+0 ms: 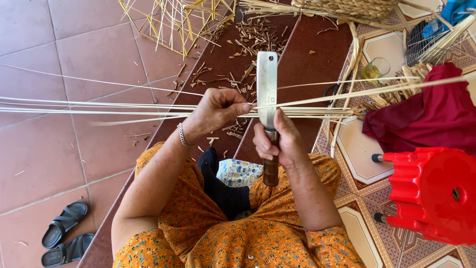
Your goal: The person sits on the floor and uses a knife to shave thin strips from bamboo rods. They hold the rods with one hand and scrape the knife along the length to produce fine strands, which fall onto the floor.
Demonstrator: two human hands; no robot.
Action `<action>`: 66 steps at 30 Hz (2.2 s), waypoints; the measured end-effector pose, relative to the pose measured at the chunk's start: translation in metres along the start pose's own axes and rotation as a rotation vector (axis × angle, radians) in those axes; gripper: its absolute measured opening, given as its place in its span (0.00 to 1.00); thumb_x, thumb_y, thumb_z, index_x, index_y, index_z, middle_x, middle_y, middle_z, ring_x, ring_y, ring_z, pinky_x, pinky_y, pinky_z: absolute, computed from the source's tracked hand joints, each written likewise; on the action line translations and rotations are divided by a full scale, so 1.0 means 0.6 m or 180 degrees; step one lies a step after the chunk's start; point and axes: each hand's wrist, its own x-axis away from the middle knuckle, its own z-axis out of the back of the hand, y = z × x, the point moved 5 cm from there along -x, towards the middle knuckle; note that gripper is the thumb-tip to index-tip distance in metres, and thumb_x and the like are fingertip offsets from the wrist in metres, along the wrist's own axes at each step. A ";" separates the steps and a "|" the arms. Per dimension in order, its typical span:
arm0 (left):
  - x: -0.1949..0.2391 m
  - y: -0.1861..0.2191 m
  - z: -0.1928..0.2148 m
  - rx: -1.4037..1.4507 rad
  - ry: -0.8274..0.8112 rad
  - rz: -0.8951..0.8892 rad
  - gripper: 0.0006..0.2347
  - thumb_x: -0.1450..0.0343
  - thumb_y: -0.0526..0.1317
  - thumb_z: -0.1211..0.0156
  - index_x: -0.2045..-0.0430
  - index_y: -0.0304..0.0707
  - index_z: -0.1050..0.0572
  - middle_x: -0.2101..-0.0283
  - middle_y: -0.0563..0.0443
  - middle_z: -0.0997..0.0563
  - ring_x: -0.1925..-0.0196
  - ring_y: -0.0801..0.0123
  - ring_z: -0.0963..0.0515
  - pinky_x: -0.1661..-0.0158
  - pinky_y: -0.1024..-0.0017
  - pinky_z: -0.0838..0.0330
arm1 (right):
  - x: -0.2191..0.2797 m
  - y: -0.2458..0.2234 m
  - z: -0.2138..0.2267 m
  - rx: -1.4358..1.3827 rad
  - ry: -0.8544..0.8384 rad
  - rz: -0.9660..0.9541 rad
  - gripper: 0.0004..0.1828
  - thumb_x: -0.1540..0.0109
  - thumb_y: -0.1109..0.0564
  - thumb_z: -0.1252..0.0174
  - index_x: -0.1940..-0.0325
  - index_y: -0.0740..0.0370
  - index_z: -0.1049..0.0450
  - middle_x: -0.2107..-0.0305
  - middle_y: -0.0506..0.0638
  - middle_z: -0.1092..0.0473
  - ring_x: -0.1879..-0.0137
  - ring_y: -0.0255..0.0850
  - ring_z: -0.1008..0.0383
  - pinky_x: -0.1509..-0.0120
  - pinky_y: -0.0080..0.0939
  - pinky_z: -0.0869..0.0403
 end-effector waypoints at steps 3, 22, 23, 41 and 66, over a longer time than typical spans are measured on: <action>-0.001 0.009 -0.012 0.0189 0.0036 -0.0056 0.09 0.28 0.42 0.33 0.68 0.33 0.18 0.77 0.59 0.23 0.76 0.83 0.30 0.76 0.78 0.35 | -0.002 0.014 0.002 0.0373 0.0377 0.0060 0.27 0.29 0.34 0.55 0.35 0.55 0.37 0.82 0.46 0.34 0.85 0.29 0.43 0.84 0.32 0.38; 0.020 0.004 0.021 0.0179 -0.0133 -0.0172 0.05 0.28 0.38 0.34 0.67 0.33 0.18 0.74 0.60 0.20 0.74 0.83 0.27 0.75 0.80 0.31 | -0.017 0.014 -0.013 0.0224 0.0191 -0.0106 0.28 0.26 0.34 0.57 0.36 0.58 0.37 0.80 0.47 0.33 0.83 0.30 0.42 0.83 0.33 0.37; 0.019 0.003 0.016 0.0309 -0.0122 -0.0054 0.06 0.27 0.38 0.34 0.67 0.33 0.18 0.75 0.59 0.21 0.75 0.83 0.29 0.76 0.79 0.34 | -0.017 0.021 -0.013 0.0281 0.0273 -0.0085 0.27 0.27 0.34 0.56 0.36 0.57 0.37 0.80 0.47 0.33 0.84 0.29 0.43 0.83 0.33 0.38; 0.065 -0.017 0.089 -0.0025 0.0198 0.0155 0.06 0.28 0.38 0.33 0.69 0.33 0.17 0.76 0.62 0.23 0.73 0.85 0.29 0.72 0.80 0.34 | -0.039 -0.019 -0.017 0.0203 -0.0007 0.0025 0.30 0.28 0.33 0.54 0.35 0.57 0.35 0.82 0.45 0.35 0.84 0.28 0.44 0.84 0.30 0.39; 0.104 -0.048 0.123 0.0240 0.0324 0.0154 0.05 0.27 0.36 0.35 0.65 0.32 0.19 0.74 0.60 0.20 0.72 0.84 0.25 0.71 0.80 0.29 | -0.082 0.041 -0.045 0.0394 -0.0124 -0.0359 0.34 0.27 0.35 0.58 0.27 0.61 0.40 0.82 0.45 0.36 0.84 0.28 0.44 0.84 0.31 0.38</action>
